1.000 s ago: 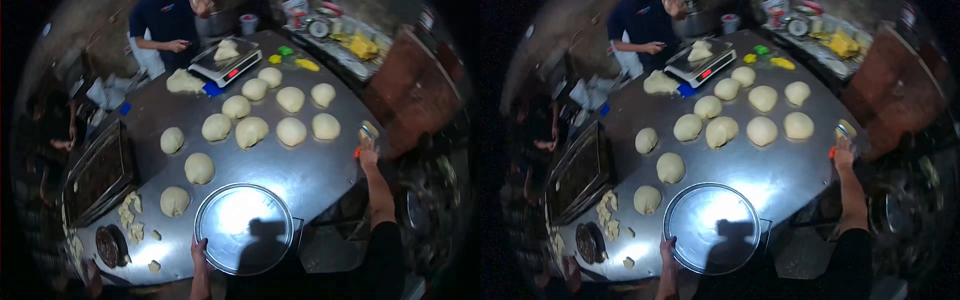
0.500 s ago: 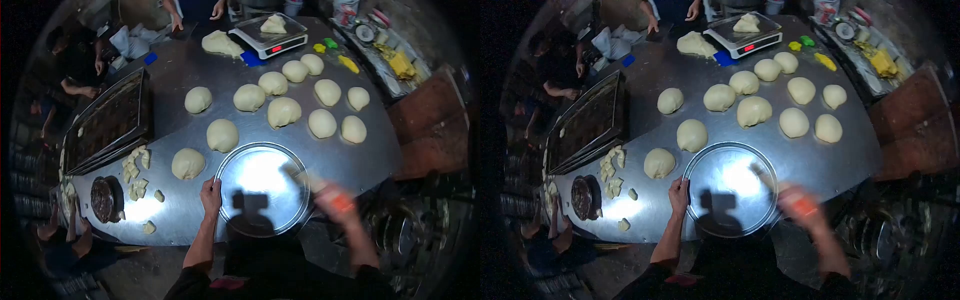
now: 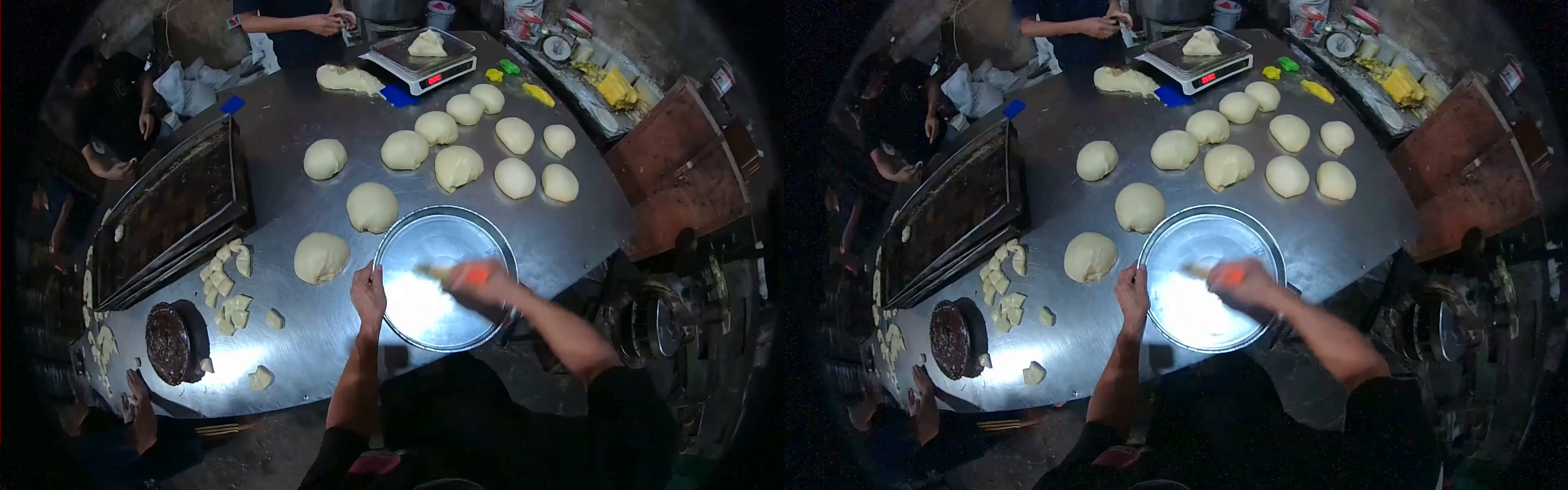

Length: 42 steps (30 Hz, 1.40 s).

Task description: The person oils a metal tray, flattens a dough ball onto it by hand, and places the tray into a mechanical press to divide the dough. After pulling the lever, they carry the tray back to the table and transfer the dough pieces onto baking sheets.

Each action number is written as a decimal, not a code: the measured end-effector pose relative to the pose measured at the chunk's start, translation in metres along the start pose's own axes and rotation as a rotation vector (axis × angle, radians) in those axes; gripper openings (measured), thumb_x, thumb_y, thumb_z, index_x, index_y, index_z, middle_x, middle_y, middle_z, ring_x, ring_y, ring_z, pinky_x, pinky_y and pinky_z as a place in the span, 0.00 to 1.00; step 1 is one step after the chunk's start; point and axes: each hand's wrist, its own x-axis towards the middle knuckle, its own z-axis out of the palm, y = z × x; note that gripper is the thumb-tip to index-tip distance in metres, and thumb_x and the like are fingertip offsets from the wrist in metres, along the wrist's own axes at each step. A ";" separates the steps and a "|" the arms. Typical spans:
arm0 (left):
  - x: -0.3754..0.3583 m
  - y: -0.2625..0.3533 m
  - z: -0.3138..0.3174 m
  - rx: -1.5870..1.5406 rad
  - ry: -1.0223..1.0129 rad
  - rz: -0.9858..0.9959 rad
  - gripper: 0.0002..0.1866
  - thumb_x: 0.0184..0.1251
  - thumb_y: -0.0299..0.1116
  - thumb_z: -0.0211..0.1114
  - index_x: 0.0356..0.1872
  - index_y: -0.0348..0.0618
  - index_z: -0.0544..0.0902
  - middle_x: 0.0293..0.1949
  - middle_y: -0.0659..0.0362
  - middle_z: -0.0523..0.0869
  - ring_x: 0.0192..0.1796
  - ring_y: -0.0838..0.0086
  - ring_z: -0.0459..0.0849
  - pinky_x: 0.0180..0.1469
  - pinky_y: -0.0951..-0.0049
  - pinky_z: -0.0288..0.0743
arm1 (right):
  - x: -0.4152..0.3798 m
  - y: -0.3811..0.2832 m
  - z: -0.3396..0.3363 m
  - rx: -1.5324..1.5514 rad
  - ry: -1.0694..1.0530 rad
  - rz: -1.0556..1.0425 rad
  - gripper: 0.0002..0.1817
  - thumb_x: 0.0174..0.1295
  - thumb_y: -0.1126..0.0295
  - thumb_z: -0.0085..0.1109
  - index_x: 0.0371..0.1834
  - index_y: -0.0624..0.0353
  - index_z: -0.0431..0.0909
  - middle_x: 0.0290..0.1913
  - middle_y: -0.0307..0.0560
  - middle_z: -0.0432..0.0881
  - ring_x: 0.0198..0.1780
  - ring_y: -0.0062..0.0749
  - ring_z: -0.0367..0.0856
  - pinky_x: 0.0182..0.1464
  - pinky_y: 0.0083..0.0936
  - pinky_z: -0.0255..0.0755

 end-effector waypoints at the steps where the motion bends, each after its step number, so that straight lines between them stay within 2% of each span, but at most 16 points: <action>1: 0.003 0.002 -0.002 -0.013 -0.025 -0.007 0.16 0.69 0.37 0.59 0.47 0.33 0.84 0.31 0.46 0.82 0.36 0.54 0.80 0.42 0.58 0.73 | 0.012 0.027 -0.023 0.036 0.213 -0.059 0.08 0.60 0.64 0.61 0.38 0.54 0.84 0.35 0.44 0.87 0.35 0.32 0.86 0.38 0.26 0.79; 4: 0.002 -0.004 0.001 0.045 0.003 0.045 0.15 0.69 0.36 0.60 0.46 0.33 0.84 0.31 0.46 0.82 0.35 0.55 0.80 0.40 0.59 0.73 | -0.025 0.056 -0.003 -0.291 0.196 -0.040 0.06 0.61 0.67 0.62 0.39 0.54 0.84 0.40 0.45 0.87 0.44 0.28 0.84 0.48 0.28 0.77; 6: 0.003 0.005 0.000 0.038 0.040 0.072 0.14 0.68 0.34 0.61 0.46 0.33 0.84 0.30 0.46 0.82 0.33 0.56 0.80 0.38 0.60 0.73 | -0.075 0.036 0.008 -0.091 -0.262 -0.394 0.10 0.60 0.61 0.65 0.41 0.52 0.84 0.42 0.43 0.86 0.49 0.28 0.82 0.53 0.28 0.74; 8: 0.005 0.008 -0.004 0.054 -0.052 0.027 0.14 0.67 0.33 0.62 0.46 0.32 0.84 0.30 0.46 0.82 0.33 0.57 0.81 0.37 0.62 0.74 | -0.085 0.013 0.001 -0.054 -0.334 -0.003 0.10 0.61 0.60 0.63 0.42 0.51 0.83 0.41 0.40 0.85 0.50 0.27 0.81 0.56 0.28 0.72; 10: 0.004 -0.001 0.003 0.010 -0.046 0.054 0.13 0.67 0.33 0.62 0.45 0.34 0.84 0.32 0.48 0.83 0.36 0.59 0.82 0.40 0.63 0.75 | -0.039 0.038 -0.025 0.055 -0.036 0.067 0.06 0.60 0.70 0.61 0.37 0.59 0.80 0.40 0.43 0.84 0.43 0.26 0.84 0.48 0.25 0.77; 11: 0.002 -0.003 0.004 0.023 -0.086 0.067 0.13 0.68 0.33 0.61 0.46 0.35 0.84 0.33 0.48 0.83 0.37 0.58 0.82 0.41 0.63 0.75 | -0.013 0.050 -0.024 0.771 0.234 0.152 0.06 0.60 0.72 0.60 0.38 0.60 0.78 0.39 0.47 0.84 0.41 0.31 0.85 0.46 0.29 0.80; 12: -0.001 -0.003 0.004 0.036 -0.115 0.071 0.12 0.68 0.32 0.61 0.46 0.35 0.84 0.33 0.48 0.83 0.38 0.58 0.82 0.42 0.63 0.76 | 0.020 0.052 -0.022 0.879 0.403 0.140 0.07 0.62 0.73 0.59 0.42 0.60 0.77 0.41 0.49 0.83 0.44 0.37 0.85 0.49 0.35 0.82; 14: -0.004 0.002 0.007 0.067 -0.098 0.130 0.12 0.68 0.32 0.60 0.46 0.35 0.84 0.33 0.48 0.83 0.38 0.57 0.82 0.42 0.62 0.75 | 0.076 0.074 0.016 1.161 0.393 0.049 0.09 0.63 0.73 0.60 0.44 0.57 0.74 0.41 0.48 0.82 0.44 0.40 0.85 0.47 0.42 0.82; 17: -0.002 0.003 -0.008 0.062 -0.052 0.047 0.14 0.69 0.34 0.59 0.46 0.35 0.83 0.31 0.49 0.81 0.35 0.56 0.80 0.41 0.60 0.74 | 0.040 0.045 0.063 0.861 -0.065 0.179 0.08 0.59 0.72 0.66 0.39 0.57 0.78 0.37 0.41 0.80 0.36 0.30 0.82 0.39 0.30 0.81; 20: 0.002 0.002 -0.031 0.078 -0.060 0.027 0.13 0.69 0.34 0.59 0.46 0.35 0.84 0.31 0.49 0.81 0.35 0.57 0.80 0.40 0.60 0.74 | 0.002 0.015 -0.007 -0.106 -0.635 0.302 0.12 0.55 0.64 0.72 0.38 0.57 0.83 0.32 0.35 0.82 0.32 0.21 0.80 0.37 0.20 0.76; 25: -0.005 0.002 -0.025 0.101 0.014 0.043 0.12 0.70 0.33 0.59 0.44 0.35 0.84 0.30 0.49 0.81 0.34 0.56 0.80 0.40 0.60 0.73 | 0.048 -0.017 -0.071 -0.553 0.077 0.280 0.11 0.55 0.68 0.66 0.42 0.52 0.86 0.36 0.49 0.86 0.40 0.33 0.84 0.45 0.30 0.76; 30: -0.001 0.010 -0.019 0.146 0.061 0.056 0.11 0.71 0.32 0.56 0.43 0.37 0.83 0.30 0.47 0.81 0.36 0.54 0.81 0.41 0.59 0.73 | 0.098 -0.012 0.068 -0.389 0.263 -0.702 0.13 0.49 0.76 0.64 0.39 0.57 0.80 0.42 0.47 0.84 0.42 0.48 0.83 0.43 0.32 0.76; 35: -0.002 -0.024 -0.040 0.032 0.108 -0.053 0.12 0.72 0.30 0.54 0.47 0.36 0.81 0.41 0.45 0.84 0.46 0.51 0.82 0.49 0.56 0.74 | 0.021 -0.033 -0.002 -0.095 0.192 -0.389 0.09 0.54 0.69 0.68 0.38 0.56 0.82 0.38 0.46 0.85 0.39 0.36 0.85 0.42 0.27 0.76; 36: 0.022 -0.050 -0.050 0.151 0.234 0.252 0.13 0.72 0.31 0.54 0.49 0.35 0.81 0.41 0.47 0.84 0.46 0.54 0.82 0.50 0.57 0.74 | 0.001 -0.015 -0.026 -0.049 0.408 -0.405 0.08 0.55 0.68 0.68 0.38 0.56 0.83 0.39 0.46 0.85 0.39 0.33 0.85 0.42 0.26 0.76; 37: 0.042 -0.025 -0.073 -0.097 0.242 0.098 0.15 0.71 0.32 0.55 0.52 0.34 0.79 0.45 0.45 0.83 0.48 0.53 0.81 0.54 0.58 0.73 | -0.024 0.006 -0.042 0.001 0.612 -0.408 0.08 0.57 0.67 0.67 0.38 0.56 0.84 0.39 0.47 0.86 0.39 0.31 0.85 0.42 0.25 0.76; 42: 0.144 -0.025 -0.084 0.644 0.115 0.232 0.22 0.71 0.42 0.55 0.59 0.40 0.76 0.57 0.39 0.77 0.64 0.48 0.71 0.69 0.50 0.58 | -0.086 0.109 -0.132 -0.270 1.158 0.003 0.09 0.59 0.65 0.65 0.40 0.55 0.84 0.42 0.51 0.85 0.41 0.40 0.86 0.46 0.31 0.77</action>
